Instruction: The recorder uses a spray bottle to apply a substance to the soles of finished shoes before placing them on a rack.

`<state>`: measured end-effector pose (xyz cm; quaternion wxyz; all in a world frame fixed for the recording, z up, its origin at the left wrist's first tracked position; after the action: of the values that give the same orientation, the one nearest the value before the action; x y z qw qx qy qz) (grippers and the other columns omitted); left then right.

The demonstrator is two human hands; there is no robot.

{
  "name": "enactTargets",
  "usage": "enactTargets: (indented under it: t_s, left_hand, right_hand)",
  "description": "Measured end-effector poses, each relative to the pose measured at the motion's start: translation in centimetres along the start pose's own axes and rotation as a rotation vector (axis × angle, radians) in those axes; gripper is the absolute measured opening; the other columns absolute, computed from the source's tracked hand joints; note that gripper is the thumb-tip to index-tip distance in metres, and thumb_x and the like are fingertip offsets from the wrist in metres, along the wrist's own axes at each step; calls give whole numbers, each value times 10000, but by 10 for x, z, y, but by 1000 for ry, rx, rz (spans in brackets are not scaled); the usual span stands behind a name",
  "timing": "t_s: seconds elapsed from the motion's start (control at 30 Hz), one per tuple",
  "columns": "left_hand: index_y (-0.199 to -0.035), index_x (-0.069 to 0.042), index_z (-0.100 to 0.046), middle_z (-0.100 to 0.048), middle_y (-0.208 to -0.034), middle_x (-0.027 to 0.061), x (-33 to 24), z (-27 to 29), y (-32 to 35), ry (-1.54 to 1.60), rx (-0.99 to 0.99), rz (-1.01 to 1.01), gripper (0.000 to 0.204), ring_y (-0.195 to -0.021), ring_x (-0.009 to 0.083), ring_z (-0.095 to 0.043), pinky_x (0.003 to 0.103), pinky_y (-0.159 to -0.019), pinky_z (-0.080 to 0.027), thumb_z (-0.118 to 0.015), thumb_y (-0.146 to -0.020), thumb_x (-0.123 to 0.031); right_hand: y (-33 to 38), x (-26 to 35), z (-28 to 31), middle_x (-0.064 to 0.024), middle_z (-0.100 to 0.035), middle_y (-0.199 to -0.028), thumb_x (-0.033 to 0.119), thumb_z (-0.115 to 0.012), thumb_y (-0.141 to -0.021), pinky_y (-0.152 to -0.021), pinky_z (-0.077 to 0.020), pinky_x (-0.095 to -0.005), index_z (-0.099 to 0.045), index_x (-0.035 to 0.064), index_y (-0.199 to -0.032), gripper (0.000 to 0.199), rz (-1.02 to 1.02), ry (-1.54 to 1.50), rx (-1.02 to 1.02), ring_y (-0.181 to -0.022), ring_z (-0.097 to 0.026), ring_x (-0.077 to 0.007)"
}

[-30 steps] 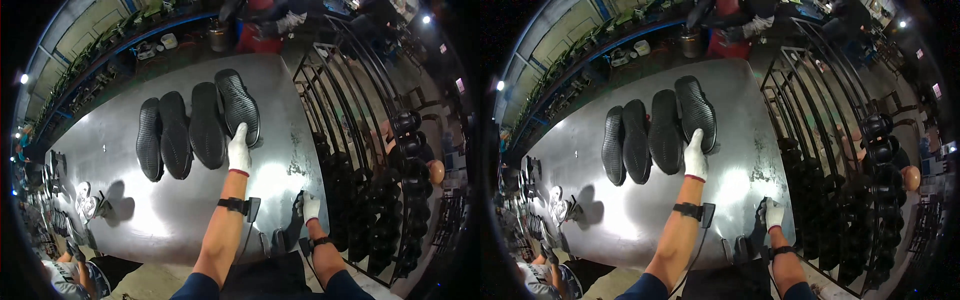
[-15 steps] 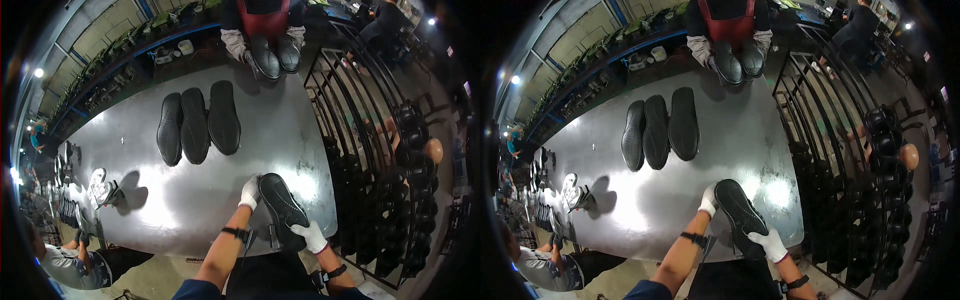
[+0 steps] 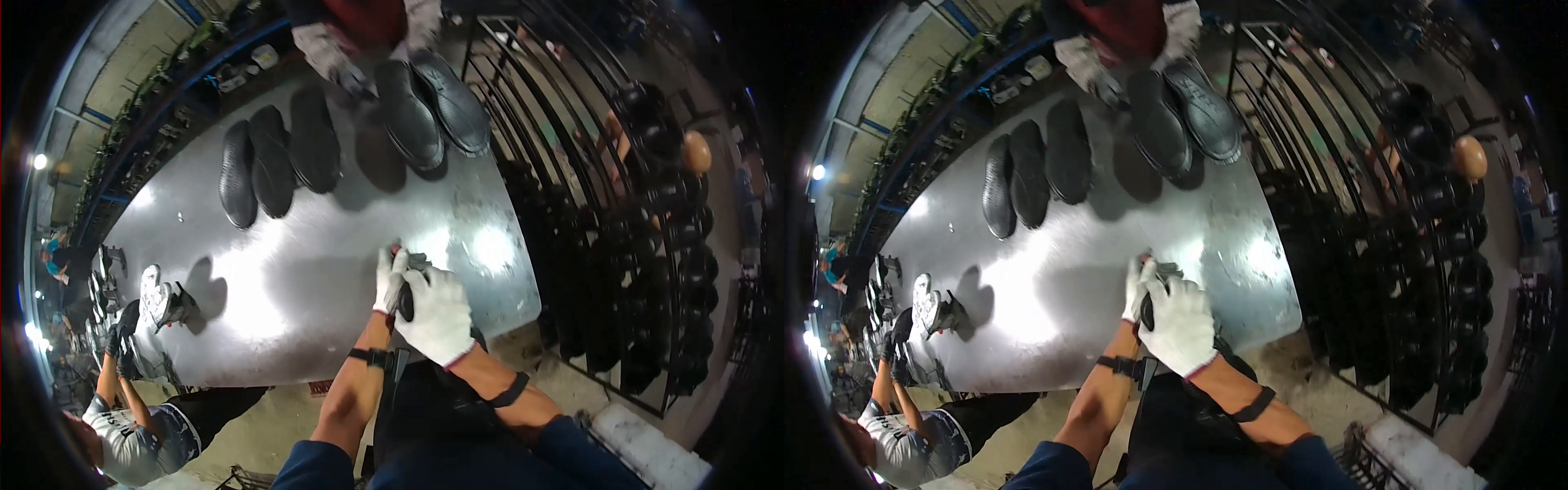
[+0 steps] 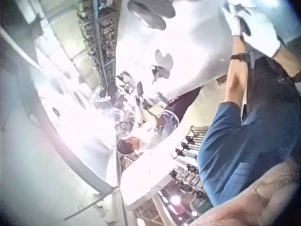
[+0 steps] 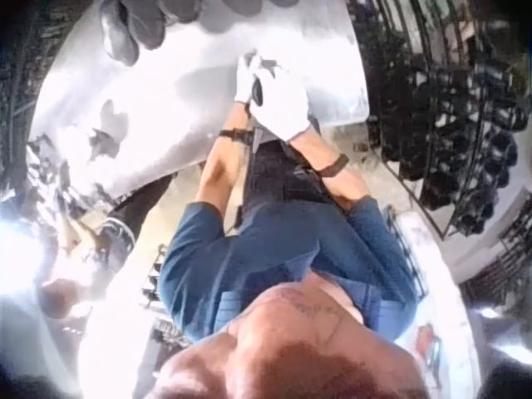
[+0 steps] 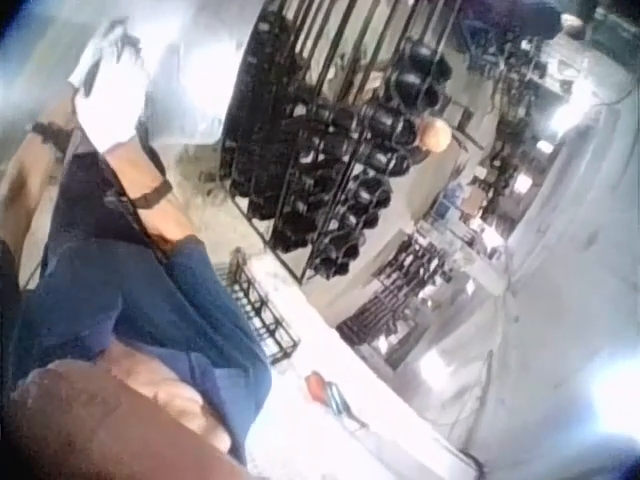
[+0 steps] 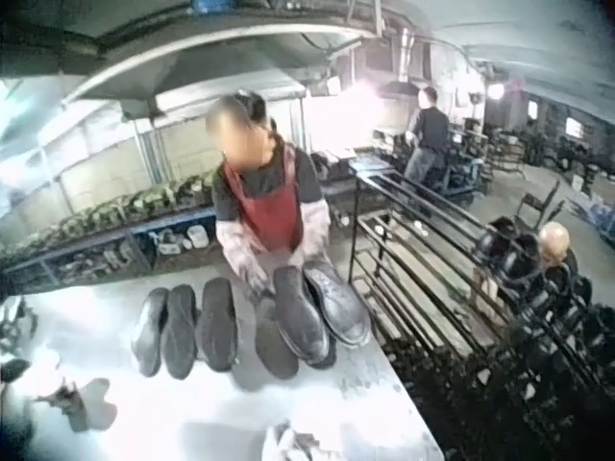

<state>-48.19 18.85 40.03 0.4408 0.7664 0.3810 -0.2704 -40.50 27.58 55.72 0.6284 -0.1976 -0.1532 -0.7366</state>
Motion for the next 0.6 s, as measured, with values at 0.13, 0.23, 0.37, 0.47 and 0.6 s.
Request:
enactTargets:
  t_s: [0.13,0.23,0.37,0.47,0.6]
  left_hand:
    - [-1346,-23,-505,-716,-967,138,-38,-61,121,-458,-54,-409,346,-873,248,-724,385,-793,-587,-553,-1004,-26]
    - [-1151,-28,-624,-702,-927,162,-11,-62,176,-717,190,-631,318,-838,308,-722,412,-803,-577,-660,-837,16]
    - [-1444,-12,-467,-664,-875,80,-23,-41,120,-646,-126,-546,385,-642,178,-630,329,-719,-577,-434,-1063,-57]
    - [-1686,-95,-229,-667,-893,103,-34,-34,32,-131,-160,-150,602,-573,135,-563,366,-709,-620,-422,-1142,-268]
    - [-1528,-51,-507,-747,-1079,164,21,-7,-23,112,-185,6,524,-673,138,-603,267,-561,-507,-475,-1117,-376]
  right_hand:
    - [120,-29,43,-84,-578,-1072,237,-909,-688,-895,-524,-486,-639,168,-1165,552,160,-208,-289,-1061,-594,-324]
    - [190,-84,64,-54,-550,-1018,286,-924,-687,-832,-544,-451,-676,179,-1046,450,437,-253,-129,-988,-605,-287]
    - [135,-97,103,-63,-514,-957,216,-853,-632,-695,-499,-435,-658,187,-871,310,632,-281,-114,-835,-588,-285]
    - [81,-108,99,-101,-457,-1154,133,-861,-641,-854,-538,-528,-552,152,-1094,549,480,-149,-613,-1030,-563,-319]
    - [64,-113,14,-195,-488,-1351,91,-783,-851,-1135,-416,-469,-522,31,-1349,565,-173,-207,-608,-1270,-518,-359]
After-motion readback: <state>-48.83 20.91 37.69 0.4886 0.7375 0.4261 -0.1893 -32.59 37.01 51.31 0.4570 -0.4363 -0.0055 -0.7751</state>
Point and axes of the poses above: each hand's wrist, its own y-axis away from the middle knuckle, its own z-axis out of the back of the hand, x = y × z, the point moved 1 cm from there along -y, towards the middle knuckle
